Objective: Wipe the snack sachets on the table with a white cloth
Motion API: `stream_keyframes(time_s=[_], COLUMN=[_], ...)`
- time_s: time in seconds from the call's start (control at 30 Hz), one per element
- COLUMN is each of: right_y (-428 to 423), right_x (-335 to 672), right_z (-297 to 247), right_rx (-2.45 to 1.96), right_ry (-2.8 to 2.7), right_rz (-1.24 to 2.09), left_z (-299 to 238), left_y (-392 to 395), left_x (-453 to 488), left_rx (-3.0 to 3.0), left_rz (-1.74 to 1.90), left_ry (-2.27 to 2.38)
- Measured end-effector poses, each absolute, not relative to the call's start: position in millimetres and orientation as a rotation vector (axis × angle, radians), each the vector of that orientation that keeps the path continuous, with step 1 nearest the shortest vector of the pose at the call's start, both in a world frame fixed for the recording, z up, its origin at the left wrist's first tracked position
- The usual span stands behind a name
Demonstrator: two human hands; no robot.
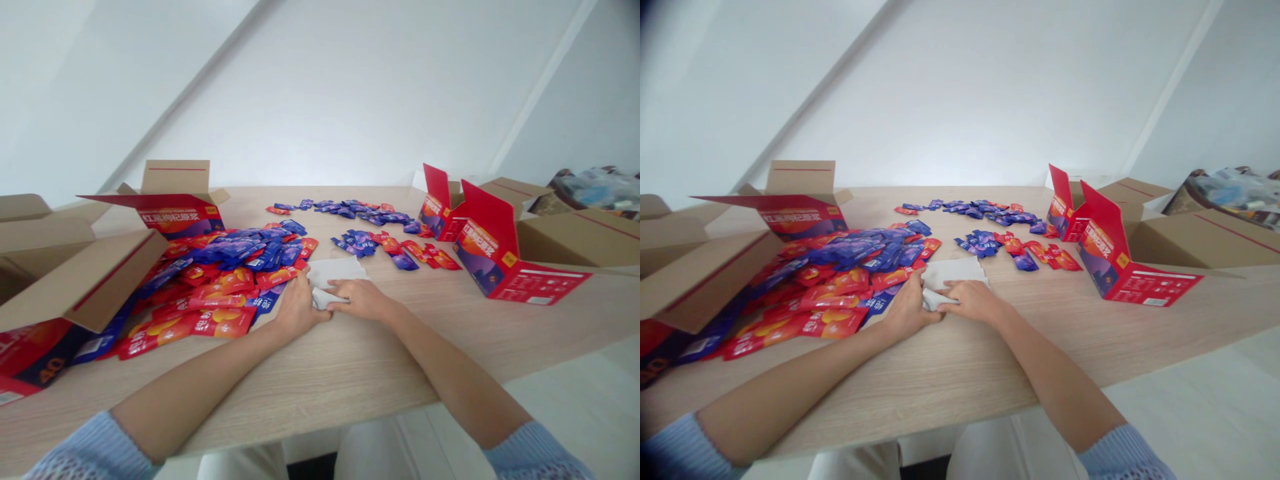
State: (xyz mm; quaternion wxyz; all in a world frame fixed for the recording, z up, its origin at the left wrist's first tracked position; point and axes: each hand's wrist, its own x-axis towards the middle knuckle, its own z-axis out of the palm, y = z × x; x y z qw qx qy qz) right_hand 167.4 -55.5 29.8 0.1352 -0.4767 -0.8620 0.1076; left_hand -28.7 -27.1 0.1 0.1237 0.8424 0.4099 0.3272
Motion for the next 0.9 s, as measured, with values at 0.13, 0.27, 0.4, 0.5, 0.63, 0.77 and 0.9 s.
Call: stream_keyframes(time_s=[0.13,0.27,0.4,0.5,0.63,0.77,0.9], right_y=[-41.7,-30.9,-29.8,-37.5,-49.5,-53.5,-55.9], right_x=[175.3,183.8,186.3,176.0,154.2,151.4,167.0], right_z=[20.5,12.9,9.9,11.1,13.9,15.9,15.1], right_rx=[-1.575,-1.709,-1.792,-1.726,-1.447,-1.373,-1.328], right_ry=[-2.425,-2.340,-2.241,-2.266,-2.412,-2.369,-2.160], right_rz=[0.172,0.046,-0.007,0.048,0.166,0.416,0.719], left_z=[0.5,-1.8,-2.2,-0.5,1.3,2.8,3.7], left_y=[-27.0,-26.6,-27.4,-29.6,-32.9,-33.5,-32.5], left_x=[-28.3,-27.7,-23.9,-21.3,-21.9,-24.7,-26.2], left_rx=[2.450,2.438,2.422,2.386,2.335,2.301,2.287], left_rz=[0.980,0.970,0.982,1.000,1.028,1.018,1.001], left_ry=[1.179,1.220,1.272,1.273,1.252,1.247,1.259])
